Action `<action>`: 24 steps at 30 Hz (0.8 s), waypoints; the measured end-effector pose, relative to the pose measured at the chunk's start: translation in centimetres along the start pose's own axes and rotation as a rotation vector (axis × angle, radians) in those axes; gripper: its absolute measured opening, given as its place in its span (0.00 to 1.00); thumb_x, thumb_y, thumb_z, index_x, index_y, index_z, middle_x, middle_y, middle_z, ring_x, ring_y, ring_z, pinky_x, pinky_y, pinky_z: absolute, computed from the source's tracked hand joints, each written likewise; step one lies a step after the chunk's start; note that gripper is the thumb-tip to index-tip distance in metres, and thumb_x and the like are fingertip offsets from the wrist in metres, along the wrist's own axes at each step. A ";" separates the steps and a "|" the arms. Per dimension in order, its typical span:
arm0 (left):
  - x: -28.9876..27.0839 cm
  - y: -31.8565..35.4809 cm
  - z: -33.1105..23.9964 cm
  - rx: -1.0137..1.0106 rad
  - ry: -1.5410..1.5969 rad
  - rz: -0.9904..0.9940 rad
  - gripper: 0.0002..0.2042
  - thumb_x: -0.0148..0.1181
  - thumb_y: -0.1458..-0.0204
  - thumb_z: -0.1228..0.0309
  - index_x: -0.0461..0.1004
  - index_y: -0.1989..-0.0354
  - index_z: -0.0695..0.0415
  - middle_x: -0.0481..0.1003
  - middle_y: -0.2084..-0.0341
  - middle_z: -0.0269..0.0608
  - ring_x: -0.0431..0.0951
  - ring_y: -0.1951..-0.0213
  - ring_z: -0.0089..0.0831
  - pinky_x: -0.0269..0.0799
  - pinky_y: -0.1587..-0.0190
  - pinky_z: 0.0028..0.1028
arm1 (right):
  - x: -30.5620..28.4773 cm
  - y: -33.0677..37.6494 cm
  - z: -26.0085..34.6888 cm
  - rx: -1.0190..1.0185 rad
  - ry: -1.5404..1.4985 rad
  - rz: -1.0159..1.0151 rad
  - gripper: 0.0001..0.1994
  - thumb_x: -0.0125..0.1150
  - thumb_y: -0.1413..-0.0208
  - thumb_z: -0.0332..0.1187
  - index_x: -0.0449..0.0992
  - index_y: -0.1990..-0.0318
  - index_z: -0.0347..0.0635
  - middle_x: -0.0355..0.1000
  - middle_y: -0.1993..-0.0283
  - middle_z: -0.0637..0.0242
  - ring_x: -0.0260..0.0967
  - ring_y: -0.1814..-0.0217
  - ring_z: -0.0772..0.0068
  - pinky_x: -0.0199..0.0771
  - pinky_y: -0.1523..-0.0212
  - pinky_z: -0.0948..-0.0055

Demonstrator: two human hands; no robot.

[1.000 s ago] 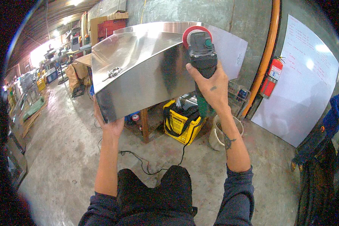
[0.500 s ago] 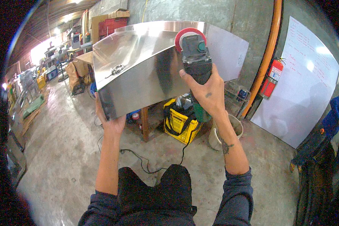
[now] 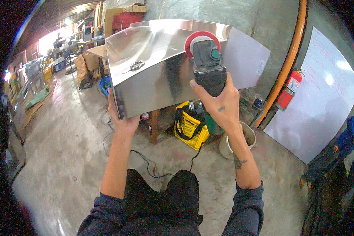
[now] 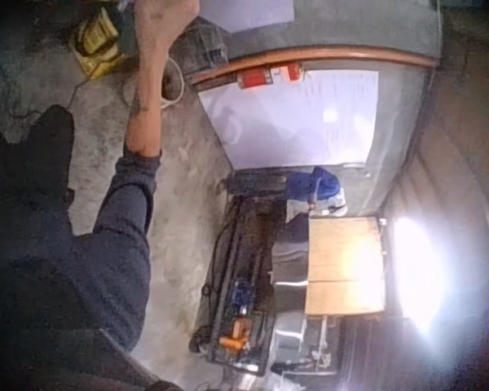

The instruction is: The person uses a handheld angle grinder with a polishing pad to smooth and polish the surface of a large stainless steel kitchen hood. They systematically move the tool across the metal, then wipe the surface with a cloth to remove residue.

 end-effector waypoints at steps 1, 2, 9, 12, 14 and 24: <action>0.3 0.2 0.1 -0.013 0.019 -0.003 0.25 0.55 0.29 0.44 0.77 0.36 0.49 0.81 0.41 0.37 0.80 0.42 0.38 0.74 0.36 0.42 | 0.0 0.3 0.3 0.027 0.009 0.011 0.26 0.80 0.43 0.43 0.80 0.46 0.32 0.86 0.55 0.59 0.82 0.56 0.72 0.81 0.50 0.68; 0.6 0.3 0.0 -0.024 0.036 -0.005 0.24 0.54 0.28 0.45 0.78 0.37 0.50 0.81 0.42 0.38 0.80 0.42 0.40 0.74 0.36 0.43 | 0.1 0.4 0.6 0.052 0.015 0.020 0.25 0.80 0.42 0.42 0.81 0.46 0.32 0.85 0.55 0.60 0.80 0.56 0.74 0.80 0.50 0.70; 1.7 -0.1 0.8 -0.001 0.024 -0.027 0.27 0.55 0.29 0.43 0.74 0.33 0.49 0.80 0.39 0.38 0.79 0.40 0.39 0.75 0.37 0.43 | 0.3 0.4 1.0 -0.012 -0.034 0.060 0.26 0.82 0.44 0.42 0.77 0.47 0.32 0.86 0.57 0.54 0.84 0.58 0.67 0.83 0.52 0.64; 2.0 0.2 0.5 -0.009 0.035 -0.061 0.26 0.52 0.28 0.44 0.75 0.34 0.50 0.80 0.40 0.40 0.80 0.41 0.41 0.77 0.38 0.44 | 0.7 1.0 1.9 -0.015 -0.006 0.073 0.27 0.82 0.44 0.41 0.77 0.46 0.32 0.86 0.57 0.54 0.84 0.58 0.68 0.83 0.52 0.65; 1.5 -0.1 0.4 -0.007 0.031 -0.088 0.27 0.51 0.27 0.43 0.74 0.33 0.50 0.79 0.39 0.40 0.80 0.40 0.41 0.77 0.38 0.44 | 1.0 1.2 2.3 -0.003 0.006 0.089 0.27 0.82 0.44 0.41 0.76 0.46 0.31 0.86 0.57 0.54 0.85 0.58 0.68 0.83 0.52 0.65; -0.2 0.2 0.1 0.001 -0.060 -0.119 0.33 0.52 0.31 0.36 0.73 0.30 0.50 0.79 0.38 0.42 0.81 0.40 0.42 0.77 0.37 0.49 | 3.6 4.5 4.9 -0.053 -0.033 0.174 0.28 0.83 0.47 0.37 0.74 0.46 0.32 0.86 0.56 0.53 0.86 0.56 0.67 0.83 0.51 0.65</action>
Point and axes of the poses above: each hand's wrist, its own y-axis away from the middle knuckle, its own x-axis out of the palm, z = x × y, the point moved 5 cm from there along -y, towards the middle knuckle
